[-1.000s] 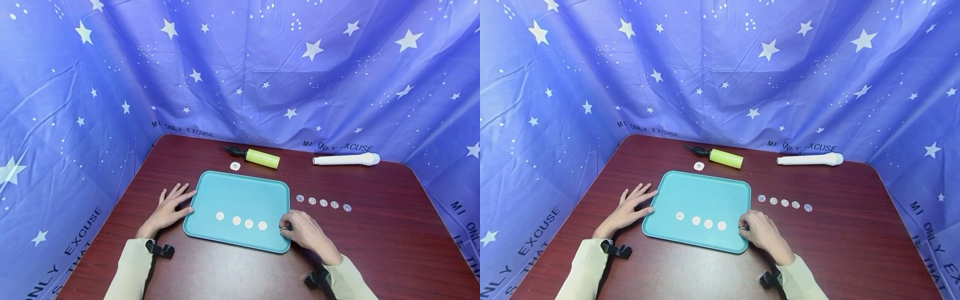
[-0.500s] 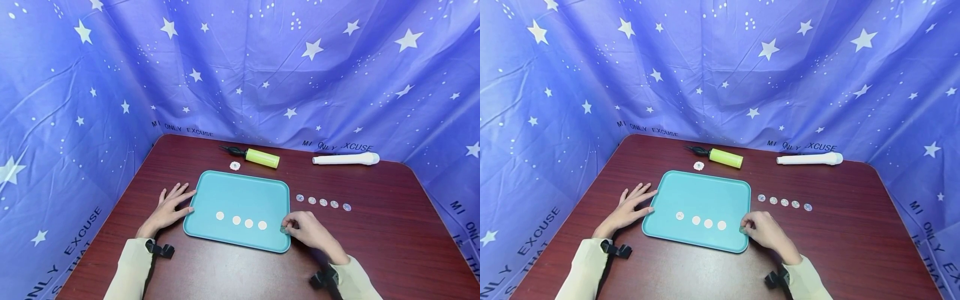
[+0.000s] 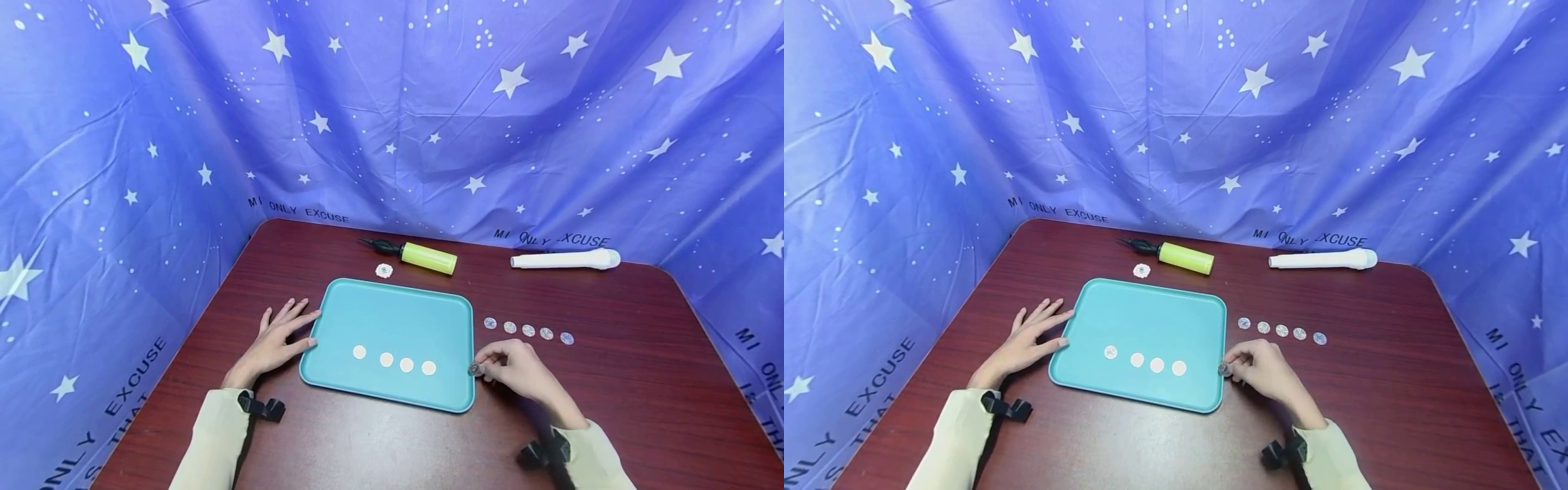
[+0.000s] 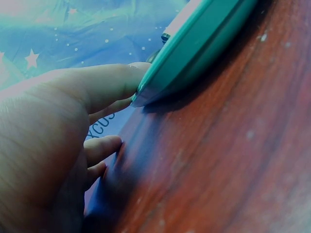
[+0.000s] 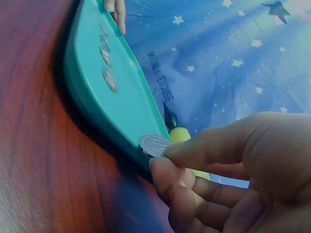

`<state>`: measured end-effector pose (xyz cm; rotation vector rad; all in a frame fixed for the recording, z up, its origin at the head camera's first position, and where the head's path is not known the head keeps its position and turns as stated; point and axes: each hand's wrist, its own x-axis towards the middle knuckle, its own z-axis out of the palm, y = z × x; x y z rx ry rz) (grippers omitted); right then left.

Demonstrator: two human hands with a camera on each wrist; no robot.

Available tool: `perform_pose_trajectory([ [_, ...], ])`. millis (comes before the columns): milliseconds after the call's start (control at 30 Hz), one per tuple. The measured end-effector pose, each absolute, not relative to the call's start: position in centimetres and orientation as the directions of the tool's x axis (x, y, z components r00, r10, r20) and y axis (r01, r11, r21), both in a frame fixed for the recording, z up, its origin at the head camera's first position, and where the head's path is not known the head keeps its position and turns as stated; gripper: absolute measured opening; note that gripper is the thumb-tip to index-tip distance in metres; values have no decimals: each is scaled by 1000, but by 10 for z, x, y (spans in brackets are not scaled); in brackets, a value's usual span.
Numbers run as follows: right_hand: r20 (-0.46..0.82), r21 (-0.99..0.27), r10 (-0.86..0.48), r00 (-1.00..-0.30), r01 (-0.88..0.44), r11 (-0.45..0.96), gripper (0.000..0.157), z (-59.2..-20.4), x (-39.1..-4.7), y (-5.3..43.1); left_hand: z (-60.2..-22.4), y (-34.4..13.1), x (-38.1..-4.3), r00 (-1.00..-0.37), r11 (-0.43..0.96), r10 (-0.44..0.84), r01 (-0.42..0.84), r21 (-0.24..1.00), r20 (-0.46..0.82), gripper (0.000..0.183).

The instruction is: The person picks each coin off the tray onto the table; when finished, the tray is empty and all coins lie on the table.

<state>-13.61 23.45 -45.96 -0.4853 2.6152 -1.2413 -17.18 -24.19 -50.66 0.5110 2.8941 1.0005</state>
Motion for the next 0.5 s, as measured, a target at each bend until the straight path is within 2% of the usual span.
perform_pose_trajectory([
  [167,-76,-850,-356,-931,-127,511,10,-462,-140,248,-506,-241,-172,-946,741,317,293,604,69,60],
  [500,-154,-915,-298,-942,23,402,23,-473,-148,266,-506,-243,-171,-939,726,331,317,611,94,59],
])
